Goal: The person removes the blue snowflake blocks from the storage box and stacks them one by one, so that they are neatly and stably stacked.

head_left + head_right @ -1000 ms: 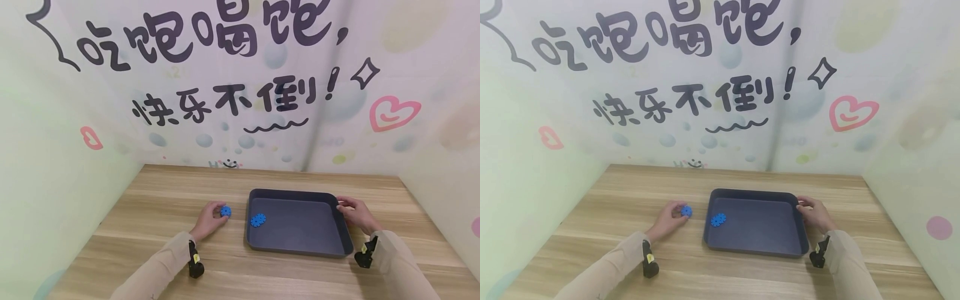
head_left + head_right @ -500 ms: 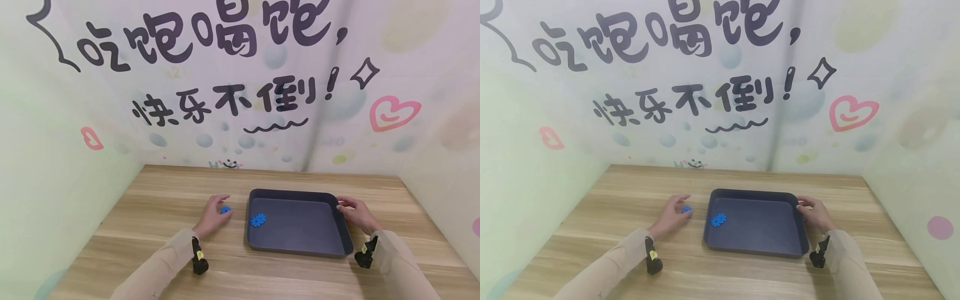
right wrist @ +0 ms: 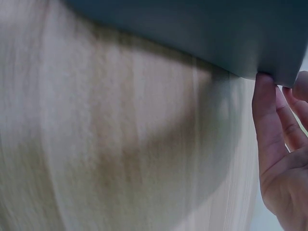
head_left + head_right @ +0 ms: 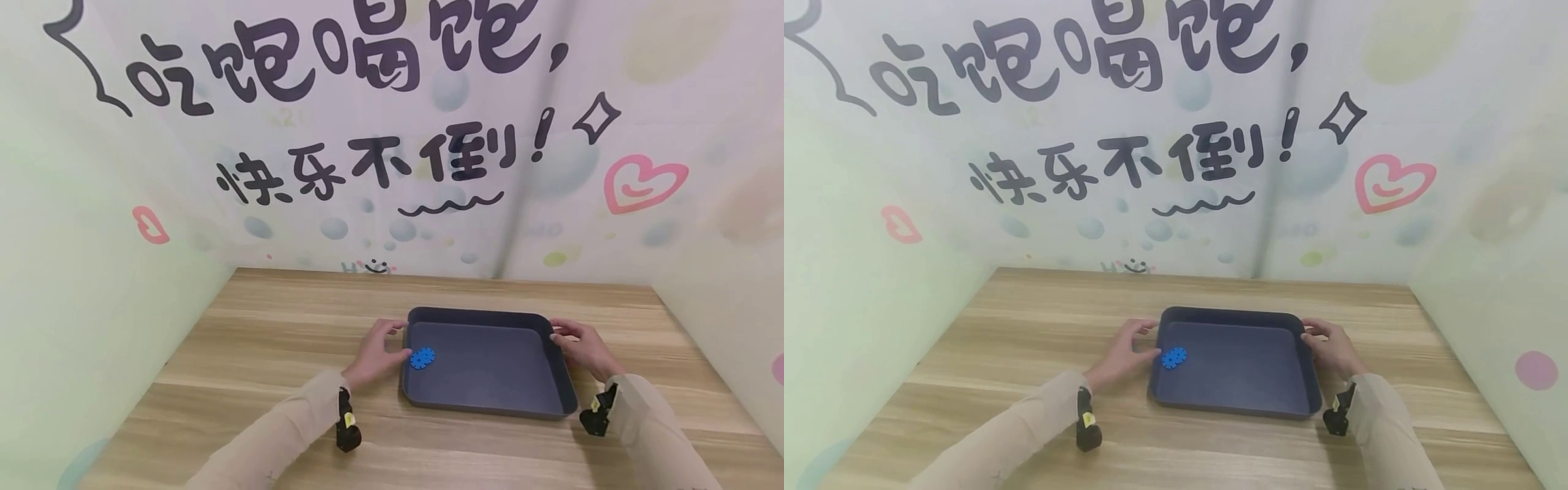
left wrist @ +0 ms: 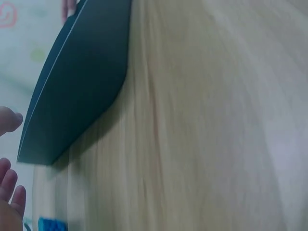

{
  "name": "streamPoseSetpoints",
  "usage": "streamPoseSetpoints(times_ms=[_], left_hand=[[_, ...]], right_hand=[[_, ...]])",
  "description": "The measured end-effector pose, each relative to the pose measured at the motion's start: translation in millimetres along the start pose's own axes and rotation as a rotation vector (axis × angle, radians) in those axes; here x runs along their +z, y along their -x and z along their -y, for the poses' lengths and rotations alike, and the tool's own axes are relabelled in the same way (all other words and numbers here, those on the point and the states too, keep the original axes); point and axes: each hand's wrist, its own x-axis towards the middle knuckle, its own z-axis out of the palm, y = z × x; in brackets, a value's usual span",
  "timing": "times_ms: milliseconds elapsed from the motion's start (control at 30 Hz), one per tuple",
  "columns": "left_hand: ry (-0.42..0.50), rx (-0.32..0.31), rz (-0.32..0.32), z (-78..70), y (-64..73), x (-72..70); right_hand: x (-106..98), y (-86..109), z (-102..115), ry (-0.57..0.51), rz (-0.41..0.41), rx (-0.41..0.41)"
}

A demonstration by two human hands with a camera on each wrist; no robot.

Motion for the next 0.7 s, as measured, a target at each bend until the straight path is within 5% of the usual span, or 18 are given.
streamPoseSetpoints(times_ms=[433,700], left_hand=[[-0.086,0.022,0.095,-22.1,-15.0,20.8],[-0.186,-0.074,0.192,-36.5,-28.6,26.1]], right_hand=[[-1,-2.7,-2,-0.016,-0.006,0.003],[0,-2.2,-1,-0.017,-0.005,0.011]])
